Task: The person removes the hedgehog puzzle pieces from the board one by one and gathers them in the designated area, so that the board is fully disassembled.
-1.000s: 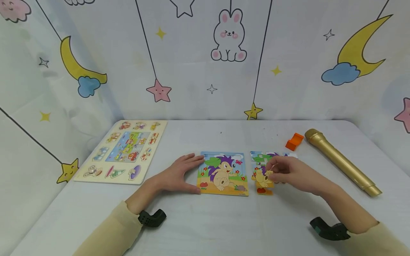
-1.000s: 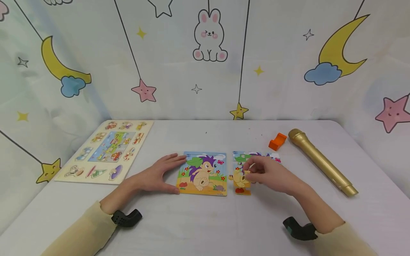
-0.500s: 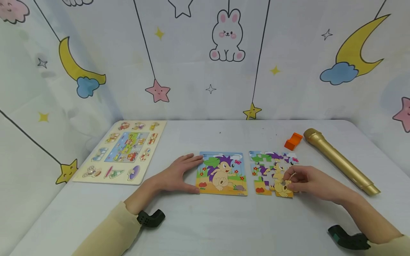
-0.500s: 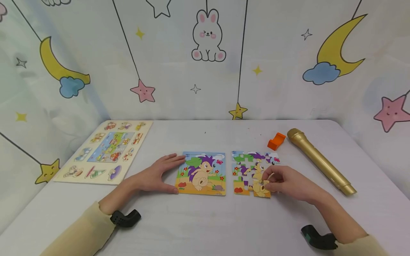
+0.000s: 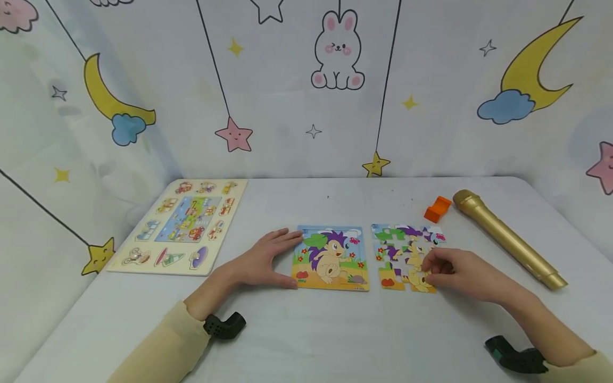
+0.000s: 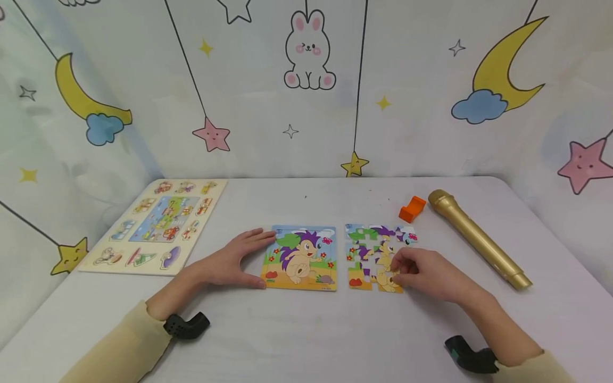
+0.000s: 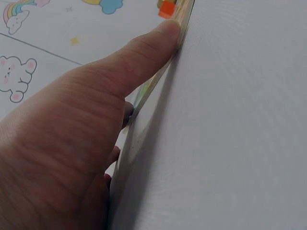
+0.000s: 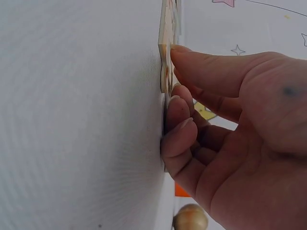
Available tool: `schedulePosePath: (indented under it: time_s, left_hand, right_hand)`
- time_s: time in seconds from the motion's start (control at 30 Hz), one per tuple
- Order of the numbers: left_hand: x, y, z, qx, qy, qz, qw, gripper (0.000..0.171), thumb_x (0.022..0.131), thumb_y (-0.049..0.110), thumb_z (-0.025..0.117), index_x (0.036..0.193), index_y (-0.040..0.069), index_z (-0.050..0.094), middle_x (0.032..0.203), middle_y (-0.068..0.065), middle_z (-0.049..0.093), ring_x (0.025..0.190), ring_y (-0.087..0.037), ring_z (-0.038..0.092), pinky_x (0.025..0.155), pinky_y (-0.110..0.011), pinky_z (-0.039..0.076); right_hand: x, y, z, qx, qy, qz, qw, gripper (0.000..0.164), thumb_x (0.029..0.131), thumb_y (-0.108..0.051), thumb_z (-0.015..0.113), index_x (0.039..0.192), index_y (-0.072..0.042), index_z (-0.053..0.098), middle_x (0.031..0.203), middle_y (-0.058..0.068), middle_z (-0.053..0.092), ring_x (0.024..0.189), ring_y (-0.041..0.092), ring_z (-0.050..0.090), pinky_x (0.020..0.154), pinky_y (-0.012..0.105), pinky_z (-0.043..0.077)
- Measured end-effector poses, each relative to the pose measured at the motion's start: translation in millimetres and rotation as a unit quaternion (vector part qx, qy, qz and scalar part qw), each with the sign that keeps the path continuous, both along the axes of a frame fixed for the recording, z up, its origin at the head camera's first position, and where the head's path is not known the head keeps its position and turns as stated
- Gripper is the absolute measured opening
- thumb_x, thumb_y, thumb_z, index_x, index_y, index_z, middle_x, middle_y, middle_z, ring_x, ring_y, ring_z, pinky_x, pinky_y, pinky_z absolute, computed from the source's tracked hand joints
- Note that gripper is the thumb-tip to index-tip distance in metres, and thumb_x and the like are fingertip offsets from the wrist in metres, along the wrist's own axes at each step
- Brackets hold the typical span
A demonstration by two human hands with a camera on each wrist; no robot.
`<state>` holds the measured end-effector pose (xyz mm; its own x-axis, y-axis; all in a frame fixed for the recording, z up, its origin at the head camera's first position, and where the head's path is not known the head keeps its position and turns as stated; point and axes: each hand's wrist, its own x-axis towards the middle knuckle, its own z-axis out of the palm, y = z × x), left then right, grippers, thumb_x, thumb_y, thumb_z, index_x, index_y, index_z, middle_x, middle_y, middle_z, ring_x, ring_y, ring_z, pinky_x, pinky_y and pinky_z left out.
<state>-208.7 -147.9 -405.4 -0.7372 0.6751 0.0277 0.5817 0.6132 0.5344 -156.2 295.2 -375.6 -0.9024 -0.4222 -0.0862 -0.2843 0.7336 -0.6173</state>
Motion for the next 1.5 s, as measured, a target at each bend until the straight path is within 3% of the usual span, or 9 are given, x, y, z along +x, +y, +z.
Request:
schedulePosePath:
  time_s: [0.47,0.7,1.0,1.27,1.5]
  left_hand:
    - [-1.2,-0.6,-1.8,-0.003,0.001,0.001,1.0000,0.099,0.080,0.054,0.081,0.158,0.014,0.036,0.164,0.001,0.028,0.153,-0.027,0.012,0.120,-0.055,0.016]
    - [-1.2,0.4,-2.0,0.000,-0.003,-0.001,1.0000,0.099,0.080,0.054,0.080,0.158,0.014,0.036,0.165,0.000,0.028,0.153,-0.029,0.012,0.119,-0.056,0.016]
    - [0.7,0.2,-0.4,0.001,-0.004,0.002,1.0000,0.098,0.080,0.053,0.081,0.158,0.014,0.037,0.164,0.001,0.028,0.153,-0.028,0.012,0.120,-0.055,0.016]
    - [-1.3,-1.4,-0.9,0.001,0.002,0.000,1.0000,0.098,0.079,0.053,0.081,0.158,0.014,0.037,0.164,0.001,0.028,0.153,-0.028,0.012,0.120,-0.055,0.015]
    - [-1.3,-1.9,-2.6,0.002,0.000,-0.001,1.0000,0.098,0.080,0.053,0.081,0.158,0.014,0.037,0.164,0.002,0.028,0.153,-0.028,0.011,0.120,-0.054,0.014]
  right_hand:
    - [0.5,-1.9,0.4,0.003,0.016,-0.021,1.000,0.024,0.089,-0.018,0.079,0.104,-0.009,0.063,0.084,-0.002,0.054,0.078,0.012,0.051,0.064,0.023,0.045]
    - [-4.5,-18.5,12.3,-0.015,0.052,-0.024,0.998,0.023,0.090,-0.019,0.078,0.104,-0.008,0.063,0.084,-0.002,0.055,0.078,0.014,0.053,0.064,0.023,0.048]
    - [-15.1,-73.3,27.3,-0.053,0.007,0.014,0.999,0.029,0.093,-0.023,0.075,0.115,-0.006,0.066,0.098,-0.002,0.066,0.087,0.017,0.062,0.071,0.027,0.056]
    - [-26.6,-114.8,18.4,-0.064,-0.040,0.034,0.997,0.036,0.092,-0.021,0.077,0.121,-0.005,0.065,0.108,0.003,0.064,0.093,0.018,0.062,0.075,0.032,0.056]
    - [-29.0,-128.1,9.8,-0.054,-0.062,0.032,0.996,0.039,0.088,-0.022,0.081,0.119,-0.005,0.064,0.106,0.002,0.063,0.089,0.018,0.060,0.077,0.031,0.054]
